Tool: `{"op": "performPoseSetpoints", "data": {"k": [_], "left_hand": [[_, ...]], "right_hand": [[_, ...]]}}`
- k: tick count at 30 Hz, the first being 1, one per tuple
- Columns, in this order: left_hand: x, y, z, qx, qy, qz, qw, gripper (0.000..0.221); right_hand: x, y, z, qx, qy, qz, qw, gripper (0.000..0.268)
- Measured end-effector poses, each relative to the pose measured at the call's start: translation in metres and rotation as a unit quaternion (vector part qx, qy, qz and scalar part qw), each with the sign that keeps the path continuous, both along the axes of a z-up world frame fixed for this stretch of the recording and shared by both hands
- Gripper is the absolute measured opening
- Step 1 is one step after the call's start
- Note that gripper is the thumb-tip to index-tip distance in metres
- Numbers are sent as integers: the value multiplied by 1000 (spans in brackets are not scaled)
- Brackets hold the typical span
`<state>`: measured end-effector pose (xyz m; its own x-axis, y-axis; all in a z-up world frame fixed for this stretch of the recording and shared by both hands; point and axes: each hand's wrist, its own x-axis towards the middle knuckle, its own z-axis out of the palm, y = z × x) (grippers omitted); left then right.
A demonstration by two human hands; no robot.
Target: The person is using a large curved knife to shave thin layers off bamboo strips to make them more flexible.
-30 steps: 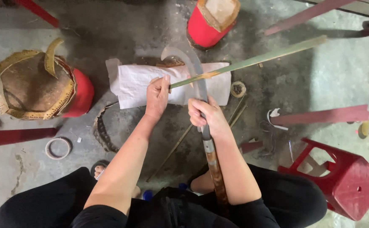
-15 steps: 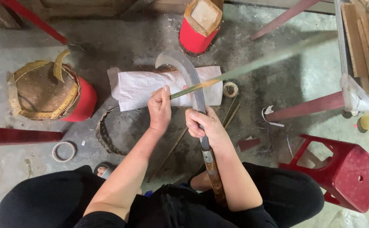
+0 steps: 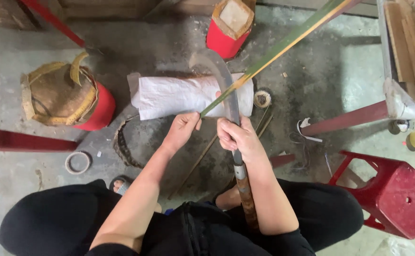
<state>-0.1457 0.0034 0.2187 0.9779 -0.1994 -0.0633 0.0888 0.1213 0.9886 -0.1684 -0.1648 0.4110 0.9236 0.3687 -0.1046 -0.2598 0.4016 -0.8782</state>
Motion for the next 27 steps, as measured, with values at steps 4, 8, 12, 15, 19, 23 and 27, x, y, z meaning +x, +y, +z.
{"op": "performPoseSetpoints", "data": {"k": [4, 8, 12, 15, 19, 23, 27], "left_hand": [[0, 9, -3, 36, -49, 11, 998, 44], [0, 12, -8, 42, -71, 23, 996, 44], [-10, 2, -1, 17, -66, 21, 997, 46], [-4, 5, 6, 30, -86, 25, 995, 44], [-8, 3, -1, 28, -91, 25, 995, 46], [-7, 5, 9, 23, -97, 30, 995, 49], [0, 3, 16, -6, -75, 33, 997, 49]], "right_hand": [[5, -11, -72, 28, 19, 10, 999, 24], [-1, -1, -29, 60, 37, 1, 998, 22], [4, -14, -119, 58, 36, 19, 997, 24], [7, -15, -132, 26, 15, 19, 999, 20], [-2, -8, -143, 11, 41, 16, 999, 17], [-10, 21, -34, 0, 28, 42, 999, 14], [-11, 25, -102, -16, 46, 33, 998, 10]]}}
